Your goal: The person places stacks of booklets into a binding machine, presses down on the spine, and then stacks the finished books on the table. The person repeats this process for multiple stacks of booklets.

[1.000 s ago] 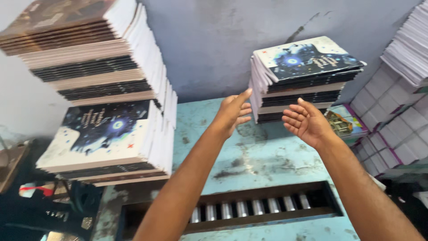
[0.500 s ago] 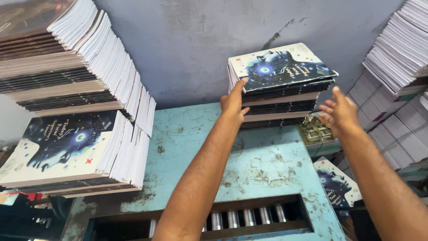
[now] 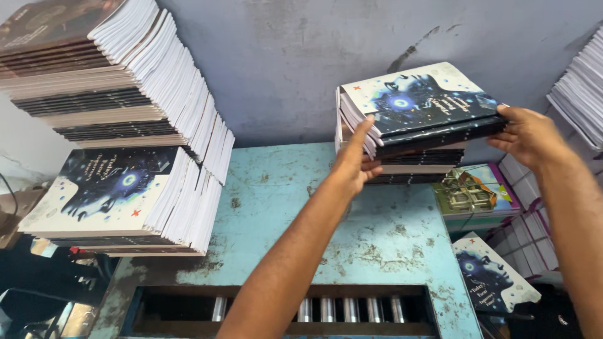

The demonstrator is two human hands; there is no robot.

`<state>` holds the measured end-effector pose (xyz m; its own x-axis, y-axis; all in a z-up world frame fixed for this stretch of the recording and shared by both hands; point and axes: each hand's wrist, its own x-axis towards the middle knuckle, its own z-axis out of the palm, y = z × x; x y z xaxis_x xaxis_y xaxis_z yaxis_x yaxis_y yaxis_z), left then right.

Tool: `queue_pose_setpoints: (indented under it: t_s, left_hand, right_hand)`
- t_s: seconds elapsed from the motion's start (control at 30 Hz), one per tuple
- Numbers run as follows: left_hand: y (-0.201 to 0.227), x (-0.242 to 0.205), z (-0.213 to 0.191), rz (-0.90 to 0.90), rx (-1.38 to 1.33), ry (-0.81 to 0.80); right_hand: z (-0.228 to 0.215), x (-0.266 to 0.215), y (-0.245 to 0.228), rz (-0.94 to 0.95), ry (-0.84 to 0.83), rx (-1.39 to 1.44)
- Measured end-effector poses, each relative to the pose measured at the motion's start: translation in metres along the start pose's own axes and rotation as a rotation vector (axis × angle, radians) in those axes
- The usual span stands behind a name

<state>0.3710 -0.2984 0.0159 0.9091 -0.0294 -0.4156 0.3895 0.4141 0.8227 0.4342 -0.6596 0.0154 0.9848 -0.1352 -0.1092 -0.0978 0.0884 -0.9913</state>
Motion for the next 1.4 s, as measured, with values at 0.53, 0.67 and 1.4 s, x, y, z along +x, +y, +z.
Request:
queue_pose_setpoints:
  t_s: [0.53,0.67,1.4]
  left_hand:
    - [-0.005,-0.020,-0.073,-0.033,0.280,-0.305]
    - [-0.038,-0.064,-0.097,0.099,0.332,-0.094]
    - [-0.139,-0.072,-0.223,0.559,0.005,-0.201]
  right_hand:
    - [-0.036,-0.057,0.039,0.430,-0.273,-0.219]
    - [-0.034,-0.077,0.136,0.406,-0.286,-0.288]
    - [0.074,-0.148,0.253,-0.037,-0.226,-0.142]
